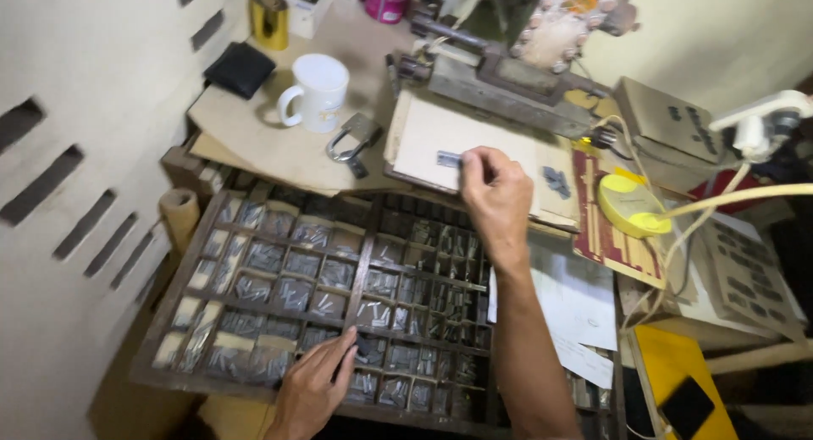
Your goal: The person picks up small metal printing type pieces from a compartmentalized tray and places them into a composing stick. They repeatedly select individual letters, align them in the stick, and occasionally adjust the arrangement. A white dog is visible on the floor nearby.
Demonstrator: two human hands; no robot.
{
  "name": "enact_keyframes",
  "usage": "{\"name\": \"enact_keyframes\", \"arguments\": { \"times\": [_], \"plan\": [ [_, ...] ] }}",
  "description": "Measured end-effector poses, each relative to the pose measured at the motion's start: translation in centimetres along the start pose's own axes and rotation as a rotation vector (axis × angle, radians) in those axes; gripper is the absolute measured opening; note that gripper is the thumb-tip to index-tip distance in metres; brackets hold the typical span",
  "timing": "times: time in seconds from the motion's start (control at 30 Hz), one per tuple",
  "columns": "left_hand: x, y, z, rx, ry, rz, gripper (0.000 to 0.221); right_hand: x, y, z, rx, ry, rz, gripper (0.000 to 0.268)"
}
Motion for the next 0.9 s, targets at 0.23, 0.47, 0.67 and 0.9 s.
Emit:
{"name": "enact_keyframes", "arguments": {
  "times": [0.23,0.47,0.67,0.9],
  "plan": [
    [-1.7,-1.3,2.4,0.279,0.239,0.102,0.027,-0.5,-3.3,1.8,-0.307,-0.020,0.089,0.015],
    [-2.7,-3.9,1.8,0.084,0.059,0.306,0.026,3.1,-18.7,2.1,-0.273,0.149,-0.381,0.006],
    [-2.5,-3.3,1.7,0.121,0.011,0.302,0.022,6.6,-27.2,1.1,-0.414,0.016,-0.668,0.009],
    [-3.7,-2.5,3.4,0.136,0.025,0.262,0.018,9.5,-29.0,-0.6,-0.620,-0.546,-0.555,0.016]
  ]
}}
Point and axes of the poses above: each hand's wrist, its own y-axis towards the middle knuckle, its own x-axis out of the palm, z = x × y, the point moved 5 cm from there along y, towards the middle knuckle, and after that the axes turned 12 degrees about -y, right-handed, at the moved point
